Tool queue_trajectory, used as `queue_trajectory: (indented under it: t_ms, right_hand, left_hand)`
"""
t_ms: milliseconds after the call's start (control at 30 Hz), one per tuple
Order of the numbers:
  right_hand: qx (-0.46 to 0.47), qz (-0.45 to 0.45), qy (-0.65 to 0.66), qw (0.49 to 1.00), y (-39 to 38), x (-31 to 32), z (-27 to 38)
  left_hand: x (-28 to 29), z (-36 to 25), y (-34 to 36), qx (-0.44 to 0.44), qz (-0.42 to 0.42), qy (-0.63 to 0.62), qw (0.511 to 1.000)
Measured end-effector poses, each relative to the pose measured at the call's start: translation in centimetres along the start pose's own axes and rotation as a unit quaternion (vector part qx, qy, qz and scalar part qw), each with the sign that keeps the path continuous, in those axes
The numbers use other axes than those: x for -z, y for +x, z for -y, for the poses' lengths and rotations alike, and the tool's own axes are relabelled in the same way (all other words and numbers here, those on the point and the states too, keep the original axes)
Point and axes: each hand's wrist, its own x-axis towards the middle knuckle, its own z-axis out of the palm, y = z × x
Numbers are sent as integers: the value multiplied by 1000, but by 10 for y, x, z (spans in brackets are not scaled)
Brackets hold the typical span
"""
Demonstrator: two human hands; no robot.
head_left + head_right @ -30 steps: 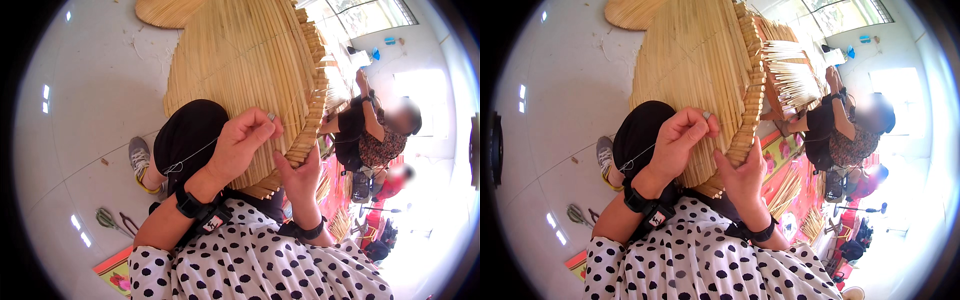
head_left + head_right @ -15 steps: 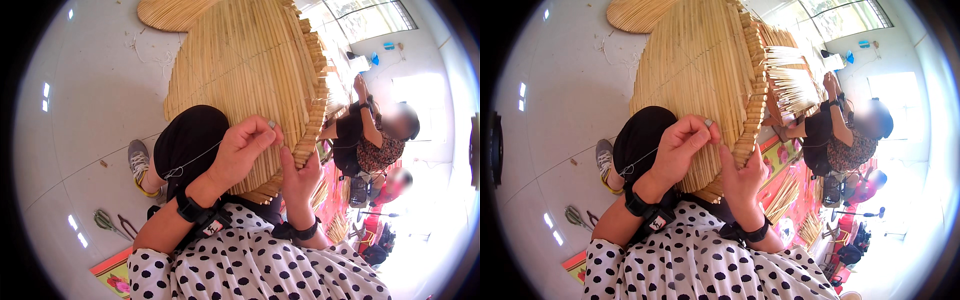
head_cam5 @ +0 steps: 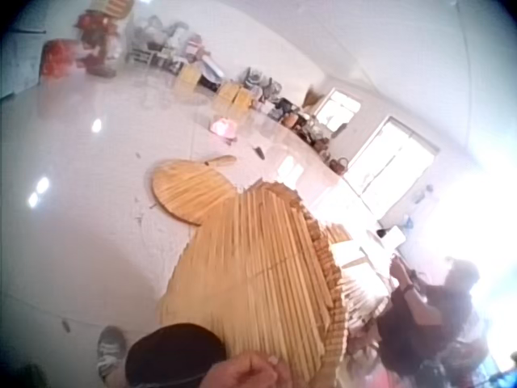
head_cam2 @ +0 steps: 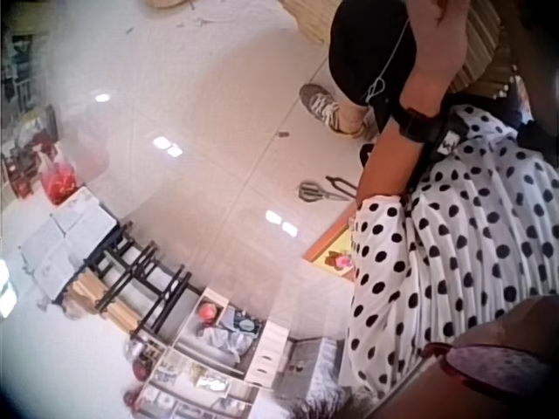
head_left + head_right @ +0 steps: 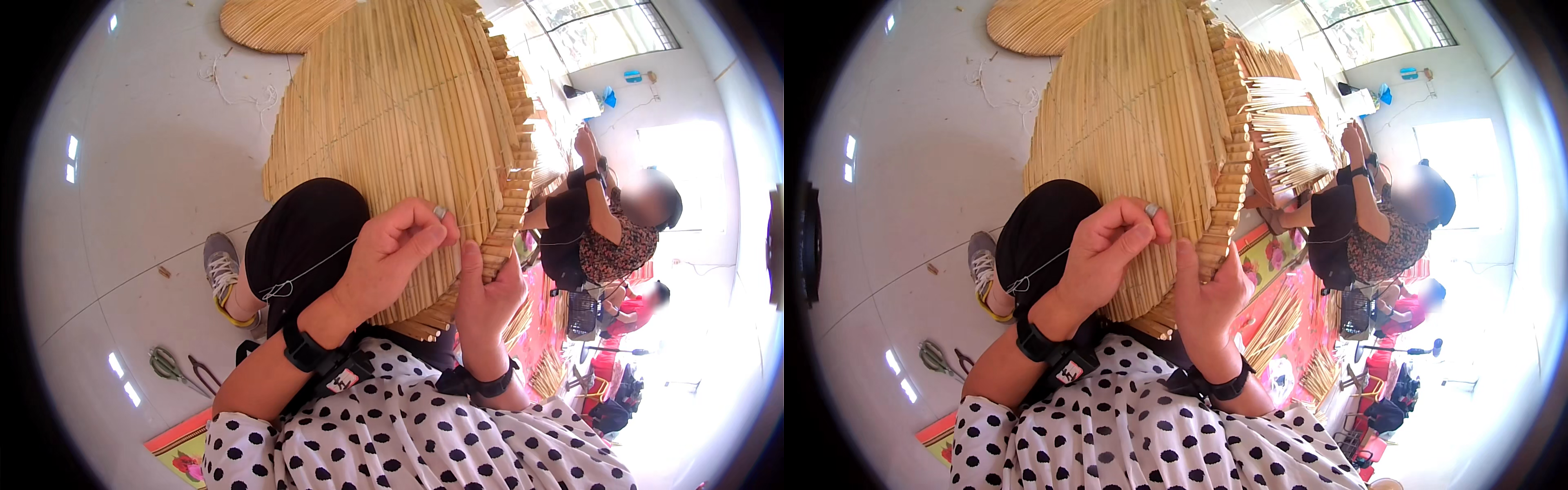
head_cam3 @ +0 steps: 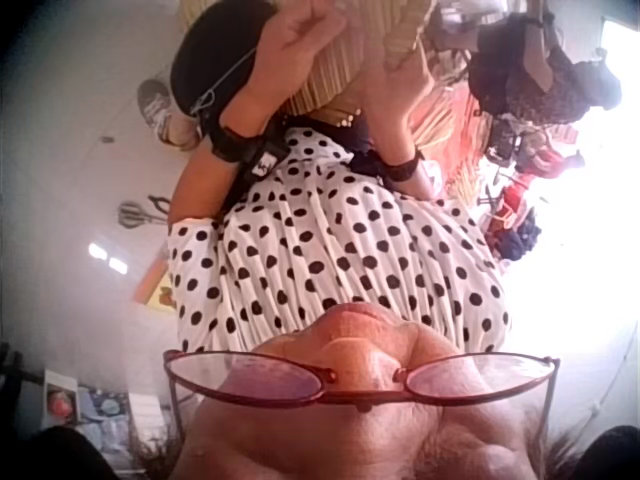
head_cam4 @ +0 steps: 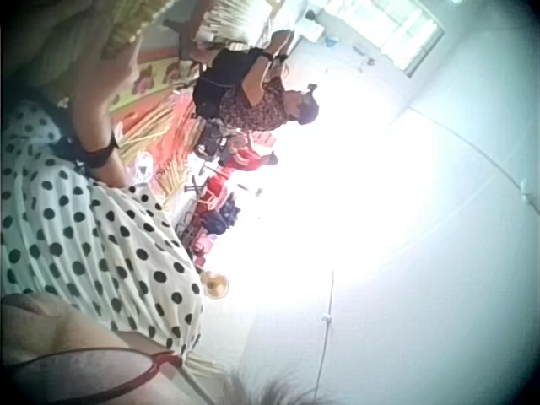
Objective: The person assembles a bamboo fan by sewing together thin bamboo strips using a needle and thread, then trims the edges of the assembled fan with scissors.
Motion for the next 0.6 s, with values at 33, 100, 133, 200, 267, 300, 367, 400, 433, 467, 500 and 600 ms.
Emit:
queue_trajectory:
  t_ms: [33,100,133,200,267,300,367,400,433,467,500,600]
  right_hand:
    - [8,-2,7,1000,0,0,1]
    - [5,-12,45,999,0,-3,-2]
    - [2,-16,65,998,-1,-4,-3]
    - [7,-2,69,998,1,-2,-1]
    - [3,8,72,997,1,-1,-1]
    - [-1,10,71,997,1,-2,-2]
    - [-3,10,68,998,1,-1,-1]
    - [-2,9,67,998,1,-1,-1]
    - [-1,8,67,998,1,-1,-1]
    - [2,6,71,997,2,-1,0]
    - [4,5,75,997,2,-1,2]
    - [16,3,78,997,2,-2,1]
  left_hand:
    - [0,0,0,-2,2,1,1000]
    - [0,0,0,-2,5,7,1000]
    - [0,-1,0,-1,6,11,1000]
    - [0,-5,0,-2,11,13,1000]
    - [-1,-11,-2,-10,-6,20,1000]
    - [-4,-17,-2,-20,-25,23,999]
    - [-3,-26,-4,-25,-43,76,996]
    - [5,-32,-7,-21,-45,126,991]
    - [12,-39,-9,-16,-46,177,983]
    - [14,-47,-13,3,-56,211,976]
    - [15,-58,-16,23,-66,244,967]
    - [15,-70,-20,47,-81,343,935]
